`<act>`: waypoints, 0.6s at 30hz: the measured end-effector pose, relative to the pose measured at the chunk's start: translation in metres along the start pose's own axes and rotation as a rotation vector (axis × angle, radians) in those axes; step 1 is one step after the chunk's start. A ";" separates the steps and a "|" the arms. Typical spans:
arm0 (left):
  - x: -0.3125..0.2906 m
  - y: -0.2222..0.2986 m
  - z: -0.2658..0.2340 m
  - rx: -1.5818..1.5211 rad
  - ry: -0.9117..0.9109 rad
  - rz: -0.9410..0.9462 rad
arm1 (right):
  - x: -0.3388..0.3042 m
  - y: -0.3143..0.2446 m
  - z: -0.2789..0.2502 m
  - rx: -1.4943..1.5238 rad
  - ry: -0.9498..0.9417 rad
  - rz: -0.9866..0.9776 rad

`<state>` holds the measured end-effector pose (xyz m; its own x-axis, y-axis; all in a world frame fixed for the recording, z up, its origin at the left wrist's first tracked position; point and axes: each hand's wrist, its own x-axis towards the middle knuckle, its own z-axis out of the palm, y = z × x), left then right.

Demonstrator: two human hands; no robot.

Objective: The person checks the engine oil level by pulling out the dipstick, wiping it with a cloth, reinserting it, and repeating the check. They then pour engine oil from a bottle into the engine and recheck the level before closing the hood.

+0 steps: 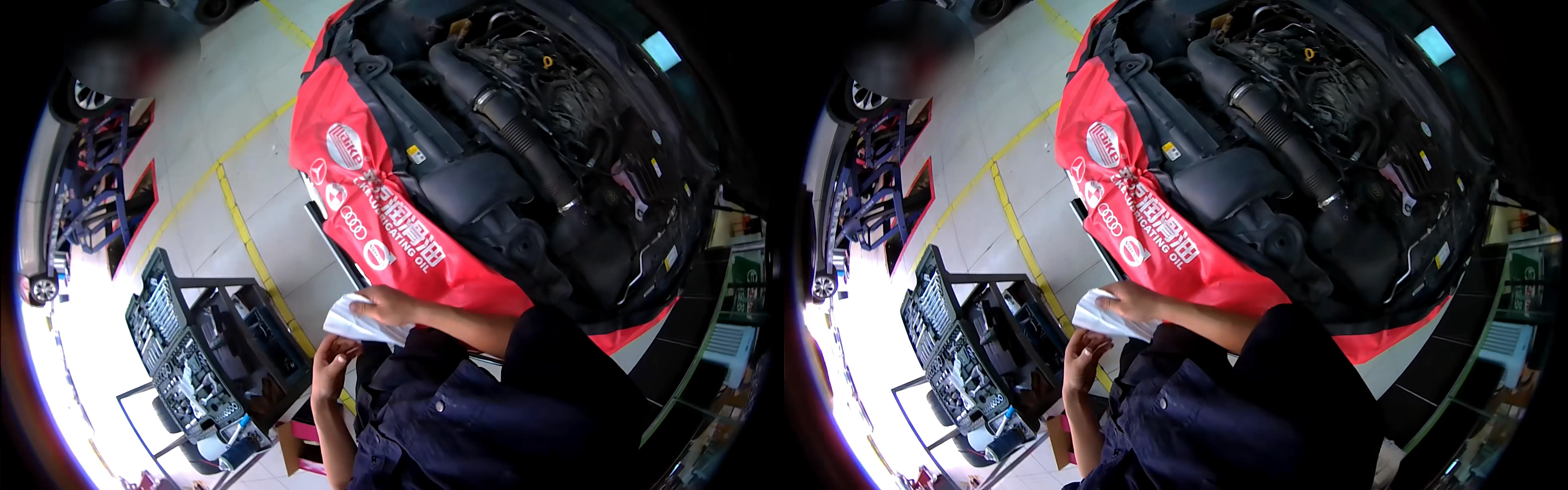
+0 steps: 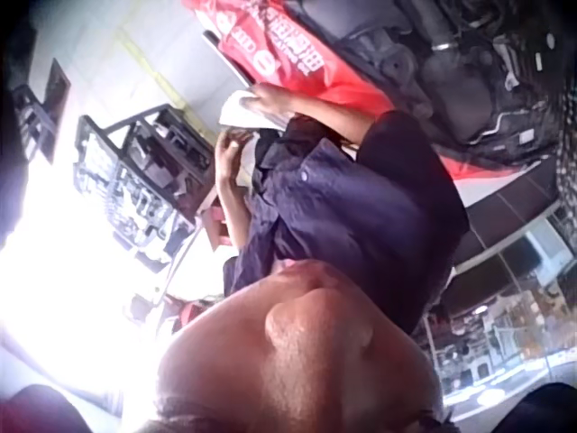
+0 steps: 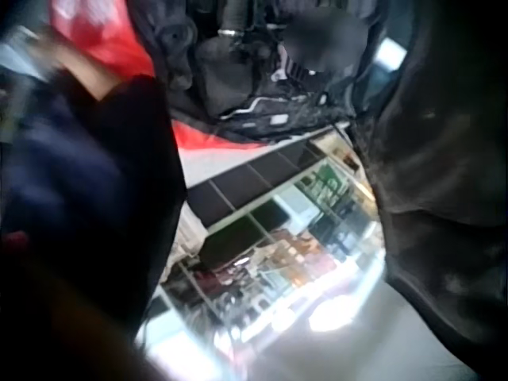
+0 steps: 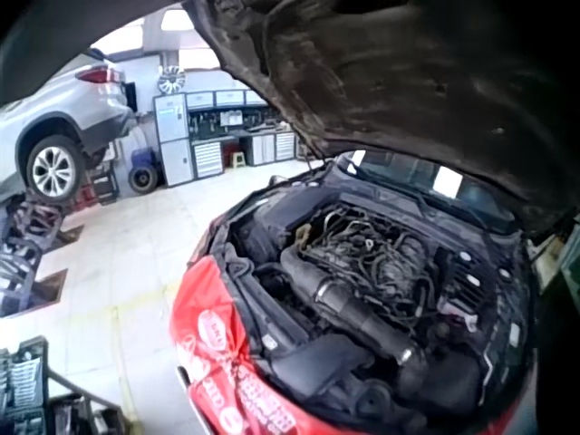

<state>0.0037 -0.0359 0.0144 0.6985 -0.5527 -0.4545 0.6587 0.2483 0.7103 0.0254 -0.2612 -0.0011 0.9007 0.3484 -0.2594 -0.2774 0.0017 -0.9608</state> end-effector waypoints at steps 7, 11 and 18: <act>0.048 0.013 0.038 -0.078 0.160 0.195 | 0.061 -0.033 -0.018 -0.063 -0.077 -0.137; 0.044 -0.001 0.017 -0.132 0.227 0.233 | 0.072 -0.034 0.001 0.077 -0.225 -0.235; 0.018 0.007 0.016 -0.187 0.389 0.256 | 0.069 -0.030 0.016 -0.122 -0.092 -0.266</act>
<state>0.0164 -0.0567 0.0192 0.8736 -0.1268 -0.4699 0.4662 0.4952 0.7331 0.0904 -0.2224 0.0114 0.9008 0.4341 0.0077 0.0117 -0.0067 -0.9999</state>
